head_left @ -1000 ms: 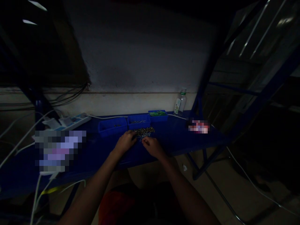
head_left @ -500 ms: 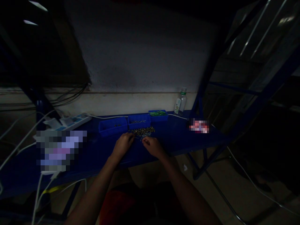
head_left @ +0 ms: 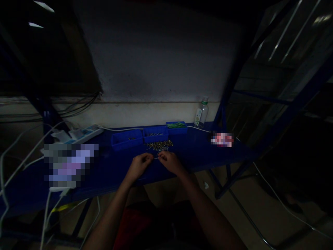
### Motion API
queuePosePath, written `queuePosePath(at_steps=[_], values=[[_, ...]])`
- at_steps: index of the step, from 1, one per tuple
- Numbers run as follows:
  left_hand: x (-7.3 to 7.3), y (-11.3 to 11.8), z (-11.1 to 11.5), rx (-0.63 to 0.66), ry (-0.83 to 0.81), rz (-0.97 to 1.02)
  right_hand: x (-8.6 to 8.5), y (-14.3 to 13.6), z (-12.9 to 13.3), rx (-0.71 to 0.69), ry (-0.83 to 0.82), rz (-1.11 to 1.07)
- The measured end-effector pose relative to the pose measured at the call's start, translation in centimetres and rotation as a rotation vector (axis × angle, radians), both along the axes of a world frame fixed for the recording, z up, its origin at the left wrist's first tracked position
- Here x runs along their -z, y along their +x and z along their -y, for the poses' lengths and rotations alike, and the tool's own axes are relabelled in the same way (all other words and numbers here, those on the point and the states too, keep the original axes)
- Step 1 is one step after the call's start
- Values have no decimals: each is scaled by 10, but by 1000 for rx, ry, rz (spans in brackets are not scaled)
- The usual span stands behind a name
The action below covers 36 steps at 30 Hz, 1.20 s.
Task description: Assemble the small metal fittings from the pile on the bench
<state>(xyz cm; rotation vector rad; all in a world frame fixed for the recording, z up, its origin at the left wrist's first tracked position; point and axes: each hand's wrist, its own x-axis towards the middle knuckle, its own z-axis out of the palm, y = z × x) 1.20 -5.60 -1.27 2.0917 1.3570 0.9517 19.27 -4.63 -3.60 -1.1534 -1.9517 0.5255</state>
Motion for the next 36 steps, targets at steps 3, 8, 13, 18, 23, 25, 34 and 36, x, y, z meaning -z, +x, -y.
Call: queuePosePath(at_steps=[3,8,13,18,23,25,34,36], values=[[0,0,0,-9,-5,24,0,0,0,-17,26,35],[2,1,-2,11,-33,64,0,1,1,-30,35,56],[3,1,-5,37,-47,20,-1,1,0,-17,27,46],[2,1,-4,45,-25,-13,-1,1,-5,-51,-6,65],[2,2,-3,77,-14,28,0,0,-7,-89,22,186],[2,2,-2,96,0,26,0,0,-6,-77,36,229],[2,2,-2,51,49,39,1,1,-1,-77,52,176],[3,1,-2,39,41,62,1,1,-2,-73,38,132]])
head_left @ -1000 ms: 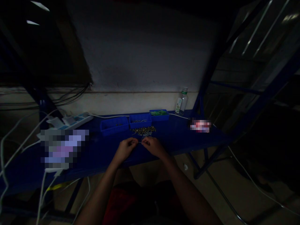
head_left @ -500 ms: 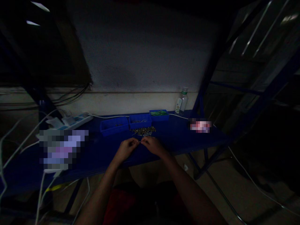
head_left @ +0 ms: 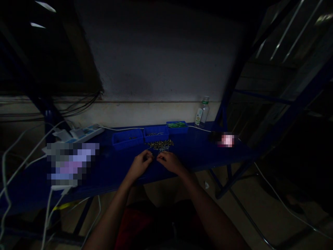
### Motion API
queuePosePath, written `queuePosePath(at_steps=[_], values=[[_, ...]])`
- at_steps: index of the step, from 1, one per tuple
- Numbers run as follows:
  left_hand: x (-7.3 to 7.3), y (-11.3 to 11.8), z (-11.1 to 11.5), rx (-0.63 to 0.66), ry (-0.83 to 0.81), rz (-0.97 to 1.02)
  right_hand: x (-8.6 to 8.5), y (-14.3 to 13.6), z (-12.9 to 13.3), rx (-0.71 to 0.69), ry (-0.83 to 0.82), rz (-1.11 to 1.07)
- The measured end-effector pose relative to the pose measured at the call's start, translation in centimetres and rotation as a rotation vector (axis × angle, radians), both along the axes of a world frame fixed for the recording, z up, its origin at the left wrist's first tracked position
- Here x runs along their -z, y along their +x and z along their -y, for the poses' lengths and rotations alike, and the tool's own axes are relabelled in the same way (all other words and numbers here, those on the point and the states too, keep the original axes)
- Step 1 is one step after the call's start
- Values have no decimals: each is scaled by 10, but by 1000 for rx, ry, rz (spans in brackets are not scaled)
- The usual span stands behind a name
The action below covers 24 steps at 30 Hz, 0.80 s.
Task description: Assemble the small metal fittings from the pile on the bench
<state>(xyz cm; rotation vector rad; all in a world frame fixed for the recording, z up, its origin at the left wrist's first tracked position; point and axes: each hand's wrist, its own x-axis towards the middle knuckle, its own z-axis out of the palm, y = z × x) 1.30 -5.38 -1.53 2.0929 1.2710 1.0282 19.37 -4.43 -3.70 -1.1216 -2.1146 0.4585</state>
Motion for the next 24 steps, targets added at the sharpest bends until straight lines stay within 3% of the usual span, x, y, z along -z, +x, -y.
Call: queuePosePath(at_steps=[8,24], values=[[-1,1,1,68,-50,-35,0,2,-1,-9,-74,-199],[-1,1,0,31,-51,-68,-1,3,2,34,-62,-210]])
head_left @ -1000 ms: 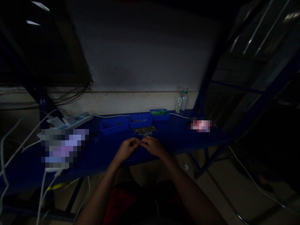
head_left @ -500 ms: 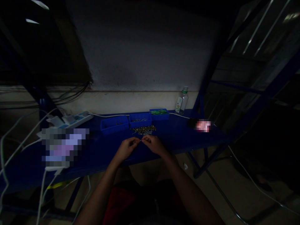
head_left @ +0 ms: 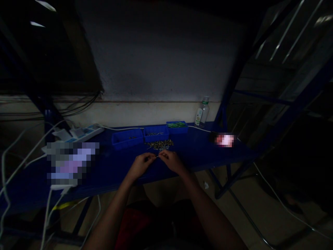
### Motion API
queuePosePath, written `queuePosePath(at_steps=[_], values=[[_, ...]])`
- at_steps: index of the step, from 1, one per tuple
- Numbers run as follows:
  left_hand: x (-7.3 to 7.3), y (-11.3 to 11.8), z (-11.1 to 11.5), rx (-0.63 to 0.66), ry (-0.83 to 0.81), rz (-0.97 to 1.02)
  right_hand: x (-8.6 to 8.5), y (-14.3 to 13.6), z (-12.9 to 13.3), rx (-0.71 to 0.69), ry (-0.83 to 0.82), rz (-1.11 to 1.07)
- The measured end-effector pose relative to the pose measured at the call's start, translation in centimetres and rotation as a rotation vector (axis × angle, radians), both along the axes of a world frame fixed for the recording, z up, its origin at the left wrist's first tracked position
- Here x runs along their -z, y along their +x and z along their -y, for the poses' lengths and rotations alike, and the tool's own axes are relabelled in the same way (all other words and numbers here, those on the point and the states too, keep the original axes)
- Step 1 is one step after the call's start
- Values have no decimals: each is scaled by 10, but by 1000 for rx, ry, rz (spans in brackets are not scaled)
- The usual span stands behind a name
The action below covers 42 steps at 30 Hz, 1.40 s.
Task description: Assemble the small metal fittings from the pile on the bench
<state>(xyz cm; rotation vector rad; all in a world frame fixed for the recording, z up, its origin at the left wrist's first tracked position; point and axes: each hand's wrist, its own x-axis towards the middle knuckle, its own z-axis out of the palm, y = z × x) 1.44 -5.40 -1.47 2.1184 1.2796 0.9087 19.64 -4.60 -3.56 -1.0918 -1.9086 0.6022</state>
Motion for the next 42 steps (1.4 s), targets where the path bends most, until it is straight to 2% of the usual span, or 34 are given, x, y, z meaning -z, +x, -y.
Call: queuePosePath(at_steps=[8,17,37,42], values=[[-3,0,3,-4,8,2,-1,1,1,-15,6,-18],[-1,0,3,-27,39,40,-2,-2,2,-34,-33,132],[-2,0,4,-18,29,48,1,-2,1,29,22,51],[-2,0,4,-33,34,43,1,-3,0,33,29,91]])
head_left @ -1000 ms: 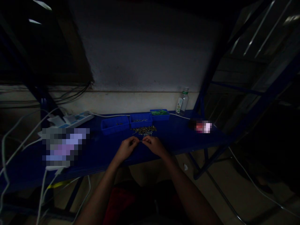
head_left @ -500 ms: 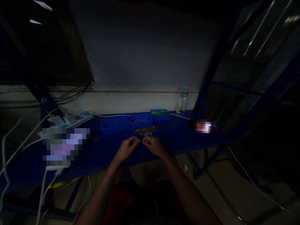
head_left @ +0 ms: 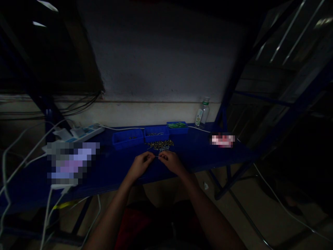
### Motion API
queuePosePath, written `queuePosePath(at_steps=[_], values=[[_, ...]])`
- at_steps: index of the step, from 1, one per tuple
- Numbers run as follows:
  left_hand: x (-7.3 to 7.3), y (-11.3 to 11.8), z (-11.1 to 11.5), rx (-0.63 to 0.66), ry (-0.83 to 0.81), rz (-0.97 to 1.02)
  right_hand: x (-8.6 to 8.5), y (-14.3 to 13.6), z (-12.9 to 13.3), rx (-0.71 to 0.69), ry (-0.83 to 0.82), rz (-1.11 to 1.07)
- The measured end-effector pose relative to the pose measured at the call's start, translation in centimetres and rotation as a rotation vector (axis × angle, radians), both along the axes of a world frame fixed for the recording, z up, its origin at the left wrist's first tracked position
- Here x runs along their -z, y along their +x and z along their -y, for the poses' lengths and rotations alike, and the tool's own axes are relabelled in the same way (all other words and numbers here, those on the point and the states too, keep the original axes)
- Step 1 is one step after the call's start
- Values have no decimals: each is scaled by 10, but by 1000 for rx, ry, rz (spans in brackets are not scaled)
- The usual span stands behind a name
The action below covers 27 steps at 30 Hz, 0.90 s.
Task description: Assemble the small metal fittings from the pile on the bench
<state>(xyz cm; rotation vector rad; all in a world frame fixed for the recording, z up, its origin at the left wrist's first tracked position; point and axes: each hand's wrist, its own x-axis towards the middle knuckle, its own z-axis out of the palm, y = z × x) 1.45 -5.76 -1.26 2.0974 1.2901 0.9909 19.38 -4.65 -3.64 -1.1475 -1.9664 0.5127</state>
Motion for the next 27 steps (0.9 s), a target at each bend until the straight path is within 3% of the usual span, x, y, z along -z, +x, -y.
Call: queuePosePath(at_steps=[11,17,22,27], values=[[1,1,0,53,-33,0,-1,1,3,-78,52,163],[-3,2,2,71,-4,-30,-2,1,2,-95,25,133],[-3,2,2,-9,24,28,-3,2,3,-79,2,13],[0,1,-1,74,17,-27,-3,2,4,-57,-20,-31]])
